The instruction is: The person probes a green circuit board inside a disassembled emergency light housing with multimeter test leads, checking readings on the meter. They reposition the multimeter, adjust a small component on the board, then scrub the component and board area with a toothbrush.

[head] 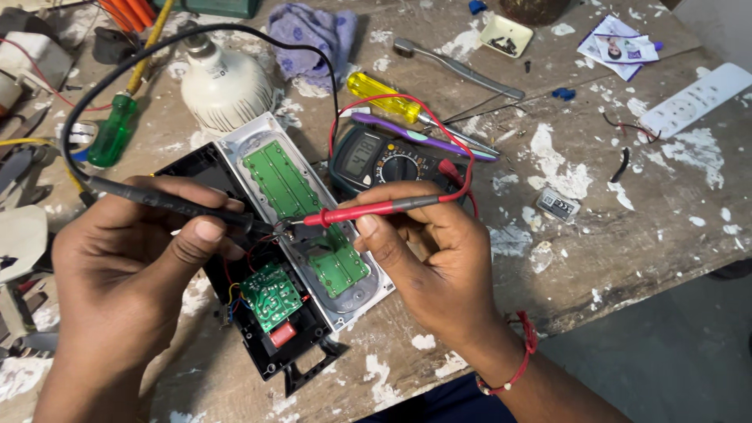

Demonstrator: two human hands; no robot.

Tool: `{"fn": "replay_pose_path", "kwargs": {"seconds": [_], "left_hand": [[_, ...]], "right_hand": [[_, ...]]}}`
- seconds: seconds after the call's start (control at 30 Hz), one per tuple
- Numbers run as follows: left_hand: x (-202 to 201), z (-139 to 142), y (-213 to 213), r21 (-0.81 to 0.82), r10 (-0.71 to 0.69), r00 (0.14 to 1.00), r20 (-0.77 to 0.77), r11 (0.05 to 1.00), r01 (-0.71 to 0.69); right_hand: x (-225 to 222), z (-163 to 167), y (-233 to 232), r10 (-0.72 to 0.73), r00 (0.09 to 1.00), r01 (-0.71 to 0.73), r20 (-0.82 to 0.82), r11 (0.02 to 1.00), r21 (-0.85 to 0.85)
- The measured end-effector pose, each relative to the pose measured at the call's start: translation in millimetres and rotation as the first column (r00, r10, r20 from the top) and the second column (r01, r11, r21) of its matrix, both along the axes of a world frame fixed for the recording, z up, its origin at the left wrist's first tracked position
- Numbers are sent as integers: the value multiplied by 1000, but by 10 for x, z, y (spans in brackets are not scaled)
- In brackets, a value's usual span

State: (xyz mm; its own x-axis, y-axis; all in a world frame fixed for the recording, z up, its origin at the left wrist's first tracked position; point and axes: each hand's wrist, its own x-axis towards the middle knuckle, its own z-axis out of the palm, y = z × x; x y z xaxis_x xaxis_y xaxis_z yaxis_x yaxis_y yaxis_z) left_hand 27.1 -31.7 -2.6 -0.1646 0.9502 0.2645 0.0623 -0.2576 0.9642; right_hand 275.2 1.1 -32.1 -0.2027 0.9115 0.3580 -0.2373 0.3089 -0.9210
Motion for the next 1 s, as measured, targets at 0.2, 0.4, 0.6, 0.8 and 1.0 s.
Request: {"fn": "replay_pose_path", "kwargs": {"seconds": [0.2,0.4,0.6,0.8,1.0], "left_hand": [[-6,-5,-11,-11,9,1000,-20,1000,-9],[-5,-4,9,-3,-4,1000,5,1000,4],[-36,-1,14,-35,-1,1000,-10,999,1],[-41,15,25,-59,-1,1000,2,998,1],[-48,19,27,-72,1,1000,-6,997,-1]], "right_hand": [[19,19,-8,9,1000,-9,0,1000,-15],[17,30,-8,11,1000,-11,15,1000,-18],[-14,39,3,-14,1000,14,14,1000,-19],[-29,64,5,-13,1000,13,25,1000,-1],[-25,78,-6,-14,999,13,34,1000,21]]}}
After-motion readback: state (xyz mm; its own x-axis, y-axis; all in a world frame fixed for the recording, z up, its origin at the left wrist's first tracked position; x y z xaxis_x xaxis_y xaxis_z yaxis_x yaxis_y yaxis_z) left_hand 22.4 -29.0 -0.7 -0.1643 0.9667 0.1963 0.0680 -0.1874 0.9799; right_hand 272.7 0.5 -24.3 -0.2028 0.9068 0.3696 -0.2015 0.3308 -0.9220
